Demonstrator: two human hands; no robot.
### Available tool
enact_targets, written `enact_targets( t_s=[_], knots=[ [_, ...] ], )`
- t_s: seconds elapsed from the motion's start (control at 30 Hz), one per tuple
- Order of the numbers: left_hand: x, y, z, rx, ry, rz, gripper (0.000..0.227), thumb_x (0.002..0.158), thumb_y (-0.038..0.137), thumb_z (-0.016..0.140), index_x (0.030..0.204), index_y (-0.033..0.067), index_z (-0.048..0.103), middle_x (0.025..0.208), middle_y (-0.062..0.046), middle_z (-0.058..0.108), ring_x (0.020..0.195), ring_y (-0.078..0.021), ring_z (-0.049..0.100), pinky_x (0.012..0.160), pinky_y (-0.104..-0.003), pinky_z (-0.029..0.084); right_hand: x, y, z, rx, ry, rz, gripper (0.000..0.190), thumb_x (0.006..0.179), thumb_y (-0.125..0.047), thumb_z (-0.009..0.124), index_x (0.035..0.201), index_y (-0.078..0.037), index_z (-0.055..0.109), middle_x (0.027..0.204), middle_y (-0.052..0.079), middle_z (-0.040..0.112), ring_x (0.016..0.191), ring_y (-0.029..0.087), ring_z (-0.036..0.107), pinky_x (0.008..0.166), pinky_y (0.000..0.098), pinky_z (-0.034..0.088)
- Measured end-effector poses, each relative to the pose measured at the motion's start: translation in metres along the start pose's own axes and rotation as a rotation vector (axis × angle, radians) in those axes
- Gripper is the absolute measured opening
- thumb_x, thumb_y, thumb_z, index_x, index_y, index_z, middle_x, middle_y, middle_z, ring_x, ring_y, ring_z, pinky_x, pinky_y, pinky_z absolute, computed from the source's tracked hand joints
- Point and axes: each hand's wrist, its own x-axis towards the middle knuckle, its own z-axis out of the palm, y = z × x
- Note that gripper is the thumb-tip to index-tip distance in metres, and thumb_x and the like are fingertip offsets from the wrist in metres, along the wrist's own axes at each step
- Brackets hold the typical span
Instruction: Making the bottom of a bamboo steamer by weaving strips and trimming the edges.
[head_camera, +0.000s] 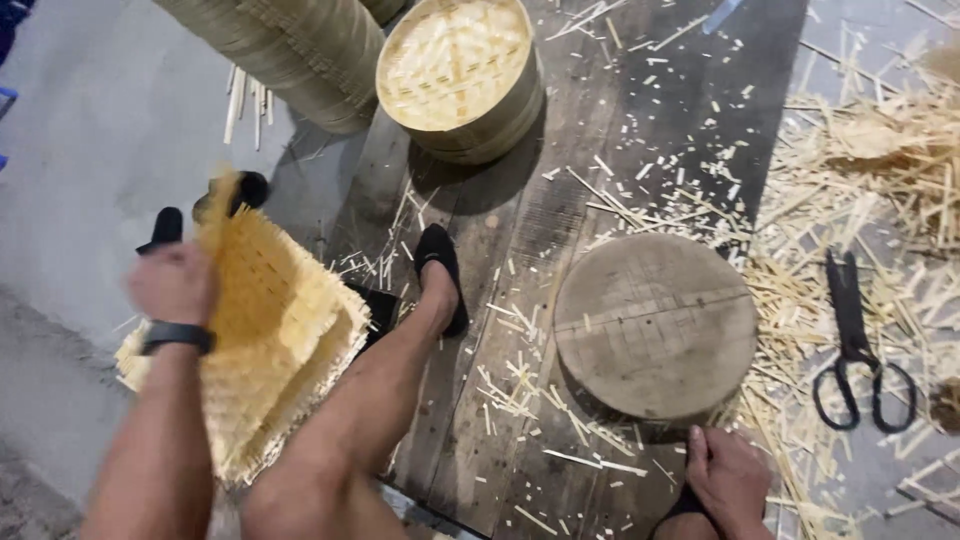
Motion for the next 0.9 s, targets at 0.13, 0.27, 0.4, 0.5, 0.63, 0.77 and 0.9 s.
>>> enact_targets(
  t_s=[0.13,0.27,0.4,0.5,0.63,0.77,0.9],
  knots=[
    [0.014,0.072,-0.103,-0.216,0.402,0.401,0.031,0.112,0.024,0.072,0.108,-0.004,0.059,0.092,-0.018,0.064,0.069,-0.0325,0.058,0.059,-0.044,0.047,0.005,0.025,0.024,0.217,-0.014,0.149,0.034,0.101,-0.036,0.058,0.086,-0.007,0.067,0.075,0.017,0.065,0.072,0.037,0.064,0.069,0.0483,0.05],
    [-0.074,0.234,-0.19,-0.133,0.338,0.439,0.017,0.116,0.002,0.048,0.118,0.0025,0.065,0.09,-0.012,0.062,0.074,-0.0269,0.059,0.065,-0.037,0.046,0.024,0.031,-0.013,0.474,0.012,0.322,0.04,0.106,-0.038,0.051,0.096,-0.004,0.07,0.076,0.014,0.068,0.07,0.029,0.066,0.067,0.0411,0.052],
    [-0.171,0.371,-0.148,-0.472,-0.22,1.008,0.05,0.098,0.019,0.057,0.143,-0.0032,0.05,0.138,-0.026,0.056,0.121,-0.0371,0.055,0.098,-0.048,0.046,0.072,-0.002,-0.088,1.189,-0.066,0.338,0.05,0.105,-0.044,0.043,0.112,-0.002,0.068,0.086,0.004,0.072,0.075,0.018,0.068,0.07,0.0315,0.054],
    [-0.267,0.413,-0.095,-0.508,-0.616,1.316,0.039,0.101,0.013,0.044,0.137,0.0003,0.051,0.141,-0.024,0.054,0.133,-0.0343,0.051,0.112,-0.047,0.041,0.094,0.011,-0.09,1.512,-0.2,0.428,0.051,0.1,-0.045,0.047,0.115,-0.001,0.066,0.087,0.002,0.07,0.073,0.013,0.063,0.066,0.0277,0.05],
    [-0.361,0.432,-0.009,-0.799,-0.237,1.454,0.028,0.093,0.028,0.057,0.113,0.009,0.059,0.124,-0.016,0.068,0.117,-0.0322,0.062,0.103,-0.046,0.048,0.111,0.043,-0.048,1.13,-0.209,0.599,0.027,0.094,-0.022,0.073,0.108,0.0,0.065,0.076,0.001,0.062,0.057,0.009,0.049,0.048,0.0254,0.038],
    [-0.276,0.46,-0.053,-0.837,-0.905,0.988,0.041,0.085,0.039,0.074,0.107,0.0055,0.064,0.106,-0.015,0.068,0.102,-0.0326,0.063,0.097,-0.047,0.051,0.111,0.049,-0.038,0.998,-0.191,0.566,0.025,0.086,-0.012,0.079,0.101,0.001,0.063,0.071,0.001,0.061,0.058,0.008,0.051,0.05,0.0254,0.039],
    [-0.216,0.435,0.074,-0.812,-0.926,-0.198,0.061,0.075,0.029,0.088,0.119,0.0073,0.052,0.109,-0.01,0.063,0.091,-0.0199,0.064,0.077,-0.036,0.057,0.108,0.024,-0.057,0.945,-0.112,0.525,0.034,0.085,-0.012,0.08,0.109,0.003,0.062,0.079,0.005,0.062,0.066,0.011,0.055,0.057,0.0272,0.042]
  ],
)
